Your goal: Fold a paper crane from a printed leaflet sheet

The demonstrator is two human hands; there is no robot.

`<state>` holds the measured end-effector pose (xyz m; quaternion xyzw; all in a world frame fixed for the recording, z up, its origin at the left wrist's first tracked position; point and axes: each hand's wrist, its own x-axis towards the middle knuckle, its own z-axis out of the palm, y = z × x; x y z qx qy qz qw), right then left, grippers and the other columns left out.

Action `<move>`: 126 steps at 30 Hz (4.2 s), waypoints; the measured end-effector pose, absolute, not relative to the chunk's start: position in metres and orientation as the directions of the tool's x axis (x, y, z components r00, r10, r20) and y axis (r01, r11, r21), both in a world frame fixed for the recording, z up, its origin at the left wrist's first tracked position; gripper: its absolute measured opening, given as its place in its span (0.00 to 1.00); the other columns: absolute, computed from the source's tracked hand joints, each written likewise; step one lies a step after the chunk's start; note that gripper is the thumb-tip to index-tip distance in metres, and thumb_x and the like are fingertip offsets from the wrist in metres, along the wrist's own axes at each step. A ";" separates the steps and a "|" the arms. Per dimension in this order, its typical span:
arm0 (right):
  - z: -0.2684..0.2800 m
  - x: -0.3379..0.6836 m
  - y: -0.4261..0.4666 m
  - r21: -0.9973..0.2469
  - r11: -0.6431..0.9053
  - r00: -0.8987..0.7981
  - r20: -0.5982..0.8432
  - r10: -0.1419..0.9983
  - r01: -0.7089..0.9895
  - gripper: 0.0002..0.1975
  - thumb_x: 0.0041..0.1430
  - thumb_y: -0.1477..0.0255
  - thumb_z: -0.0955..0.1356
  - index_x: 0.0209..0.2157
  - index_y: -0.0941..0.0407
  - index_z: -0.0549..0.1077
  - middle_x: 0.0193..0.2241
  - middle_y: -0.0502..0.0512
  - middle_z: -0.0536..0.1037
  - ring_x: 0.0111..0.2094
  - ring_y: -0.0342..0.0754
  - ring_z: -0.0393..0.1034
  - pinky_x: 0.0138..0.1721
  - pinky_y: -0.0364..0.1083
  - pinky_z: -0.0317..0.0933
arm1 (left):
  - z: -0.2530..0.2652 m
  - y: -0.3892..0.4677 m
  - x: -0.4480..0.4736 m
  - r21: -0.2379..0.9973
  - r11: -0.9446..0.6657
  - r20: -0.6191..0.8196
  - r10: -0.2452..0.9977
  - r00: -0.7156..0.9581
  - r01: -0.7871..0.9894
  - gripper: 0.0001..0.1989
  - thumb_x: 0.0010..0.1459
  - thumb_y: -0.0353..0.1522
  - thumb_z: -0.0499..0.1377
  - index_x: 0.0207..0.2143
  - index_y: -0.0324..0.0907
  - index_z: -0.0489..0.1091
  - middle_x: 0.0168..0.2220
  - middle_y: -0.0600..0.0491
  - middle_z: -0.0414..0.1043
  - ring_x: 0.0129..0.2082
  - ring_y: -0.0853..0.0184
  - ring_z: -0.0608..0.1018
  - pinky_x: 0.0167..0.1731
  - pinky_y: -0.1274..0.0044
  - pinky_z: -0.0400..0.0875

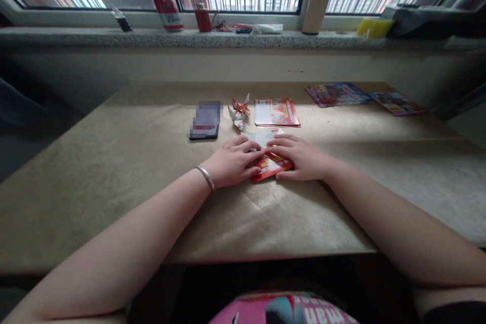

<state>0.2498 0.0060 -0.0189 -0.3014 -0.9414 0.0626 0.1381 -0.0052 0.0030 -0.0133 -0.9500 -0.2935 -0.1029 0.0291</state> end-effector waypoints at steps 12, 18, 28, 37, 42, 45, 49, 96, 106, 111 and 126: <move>-0.011 0.242 0.002 -0.139 0.831 -0.789 0.263 0.556 0.539 0.13 0.58 0.63 0.67 0.41 0.56 0.72 0.42 0.60 0.78 0.44 0.56 0.70 0.47 0.54 0.64 | -0.006 0.007 -0.004 0.125 -0.929 0.243 0.369 0.897 0.349 0.13 0.60 0.36 0.59 0.43 0.39 0.74 0.44 0.44 0.75 0.46 0.61 0.74 0.51 0.69 0.70; -0.005 0.250 0.002 -0.180 0.846 -0.811 0.242 0.533 0.502 0.16 0.51 0.76 0.66 0.43 0.54 0.75 0.45 0.56 0.79 0.46 0.54 0.72 0.50 0.53 0.63 | -0.005 0.008 -0.008 0.124 -0.918 0.257 0.396 0.881 0.376 0.10 0.60 0.30 0.56 0.42 0.43 0.76 0.43 0.48 0.77 0.44 0.65 0.76 0.47 0.72 0.72; -0.001 0.252 -0.001 -0.186 0.802 -0.785 0.170 0.596 0.568 0.04 0.54 0.72 0.67 0.32 0.53 0.74 0.34 0.54 0.79 0.37 0.50 0.72 0.38 0.47 0.63 | 0.000 0.010 -0.012 -0.047 -0.898 0.266 0.411 0.872 0.438 0.10 0.63 0.31 0.54 0.38 0.45 0.77 0.42 0.52 0.79 0.44 0.65 0.77 0.50 0.69 0.67; 0.006 0.256 -0.002 -0.106 0.763 -0.754 0.118 0.646 0.638 0.07 0.56 0.68 0.66 0.26 0.54 0.71 0.28 0.53 0.76 0.30 0.47 0.68 0.30 0.46 0.54 | -0.011 0.014 -0.011 0.020 -0.859 0.280 0.496 0.822 0.511 0.15 0.65 0.31 0.52 0.48 0.42 0.75 0.47 0.47 0.77 0.43 0.63 0.78 0.45 0.70 0.73; 0.009 0.264 0.003 -0.170 0.748 -0.748 0.076 0.659 0.642 0.10 0.57 0.68 0.65 0.23 0.55 0.67 0.26 0.51 0.72 0.28 0.45 0.65 0.29 0.44 0.53 | -0.009 0.013 -0.014 0.001 -0.845 0.191 0.525 0.829 0.535 0.17 0.63 0.33 0.54 0.52 0.41 0.73 0.52 0.47 0.74 0.48 0.60 0.76 0.48 0.68 0.73; 0.009 0.268 0.005 -0.201 0.741 -0.746 0.066 0.663 0.640 0.10 0.57 0.68 0.65 0.23 0.55 0.67 0.25 0.51 0.71 0.28 0.44 0.64 0.29 0.44 0.53 | -0.006 0.013 -0.016 0.016 -0.835 0.179 0.544 0.820 0.550 0.15 0.63 0.33 0.54 0.48 0.41 0.75 0.48 0.48 0.76 0.45 0.61 0.77 0.47 0.69 0.73; 0.009 0.273 0.006 -0.198 0.727 -0.727 0.087 0.681 0.658 0.07 0.56 0.70 0.64 0.25 0.54 0.69 0.27 0.51 0.74 0.29 0.45 0.66 0.30 0.44 0.54 | -0.007 0.013 -0.016 0.023 -0.859 0.202 0.506 0.839 0.512 0.14 0.64 0.34 0.53 0.46 0.42 0.76 0.46 0.48 0.77 0.43 0.63 0.77 0.45 0.72 0.73; -0.005 0.238 0.002 0.159 0.606 -0.626 0.223 0.747 0.779 0.19 0.67 0.62 0.58 0.35 0.55 0.76 0.36 0.56 0.79 0.41 0.52 0.69 0.49 0.50 0.51 | -0.017 0.004 -0.002 -0.037 -0.876 0.274 0.454 0.848 0.481 0.16 0.63 0.28 0.52 0.52 0.40 0.72 0.47 0.46 0.76 0.44 0.64 0.79 0.46 0.71 0.76; -0.004 0.224 -0.006 0.127 0.498 -0.514 0.209 0.832 0.858 0.17 0.64 0.64 0.59 0.36 0.57 0.76 0.37 0.60 0.79 0.41 0.54 0.69 0.48 0.52 0.50 | -0.015 0.004 0.000 -0.086 -0.876 0.280 0.436 0.855 0.475 0.17 0.64 0.29 0.52 0.52 0.41 0.72 0.46 0.47 0.76 0.44 0.64 0.77 0.45 0.72 0.73; -0.004 0.222 -0.004 0.095 0.497 -0.506 0.156 0.848 0.863 0.16 0.63 0.66 0.59 0.35 0.57 0.75 0.38 0.62 0.79 0.43 0.56 0.69 0.48 0.52 0.50 | -0.013 0.004 0.000 -0.131 -0.862 0.267 0.445 0.855 0.490 0.16 0.63 0.30 0.53 0.51 0.44 0.72 0.46 0.48 0.76 0.44 0.62 0.76 0.45 0.69 0.71; -0.016 0.229 0.013 -0.171 0.358 -0.342 0.120 0.932 0.918 0.12 0.59 0.63 0.64 0.32 0.54 0.76 0.36 0.57 0.81 0.39 0.52 0.72 0.36 0.47 0.56 | -0.015 0.011 -0.007 -0.049 -0.877 0.230 0.456 0.860 0.478 0.18 0.62 0.30 0.54 0.54 0.43 0.70 0.47 0.47 0.74 0.44 0.64 0.76 0.45 0.72 0.72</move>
